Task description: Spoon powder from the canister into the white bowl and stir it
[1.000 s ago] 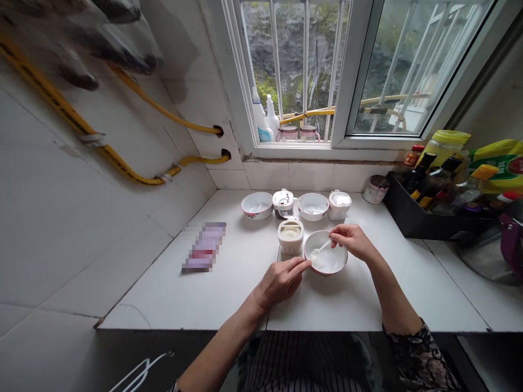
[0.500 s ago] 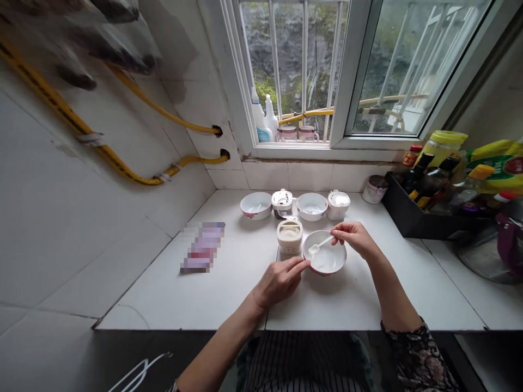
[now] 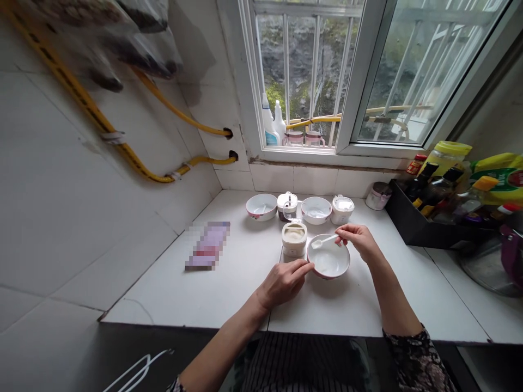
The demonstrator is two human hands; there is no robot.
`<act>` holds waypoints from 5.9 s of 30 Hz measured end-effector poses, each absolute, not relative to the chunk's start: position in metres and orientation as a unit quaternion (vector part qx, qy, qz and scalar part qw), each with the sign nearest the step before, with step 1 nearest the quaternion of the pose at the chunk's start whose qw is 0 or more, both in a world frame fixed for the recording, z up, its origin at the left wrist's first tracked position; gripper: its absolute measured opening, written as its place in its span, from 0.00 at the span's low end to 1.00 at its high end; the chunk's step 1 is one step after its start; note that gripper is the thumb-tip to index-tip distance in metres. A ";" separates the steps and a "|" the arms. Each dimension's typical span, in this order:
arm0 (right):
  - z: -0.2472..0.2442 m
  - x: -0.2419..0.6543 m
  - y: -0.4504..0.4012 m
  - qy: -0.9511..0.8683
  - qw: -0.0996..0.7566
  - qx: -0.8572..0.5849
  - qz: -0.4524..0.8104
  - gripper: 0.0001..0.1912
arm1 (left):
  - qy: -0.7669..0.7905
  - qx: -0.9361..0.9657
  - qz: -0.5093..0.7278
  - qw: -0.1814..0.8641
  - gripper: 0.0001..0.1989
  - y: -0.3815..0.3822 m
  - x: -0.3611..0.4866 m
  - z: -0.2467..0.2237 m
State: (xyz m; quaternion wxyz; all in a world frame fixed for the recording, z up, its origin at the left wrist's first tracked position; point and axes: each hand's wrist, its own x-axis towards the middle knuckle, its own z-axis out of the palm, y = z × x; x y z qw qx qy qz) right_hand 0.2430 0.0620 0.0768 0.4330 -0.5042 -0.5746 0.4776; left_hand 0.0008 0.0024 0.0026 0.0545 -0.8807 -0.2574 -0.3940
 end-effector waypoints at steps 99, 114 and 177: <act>0.074 0.247 0.056 -0.727 0.400 -0.490 0.269 0.07 | -0.257 -0.880 -0.395 0.059 0.17 0.001 0.000 0.004; 0.072 0.236 0.052 -0.793 0.368 -0.430 0.226 0.10 | -0.266 -0.884 -0.381 0.043 0.20 0.000 -0.003 0.003; 0.068 0.186 0.046 -0.783 0.512 -0.352 0.026 0.11 | -0.266 -0.881 -0.388 0.050 0.17 0.002 0.002 0.004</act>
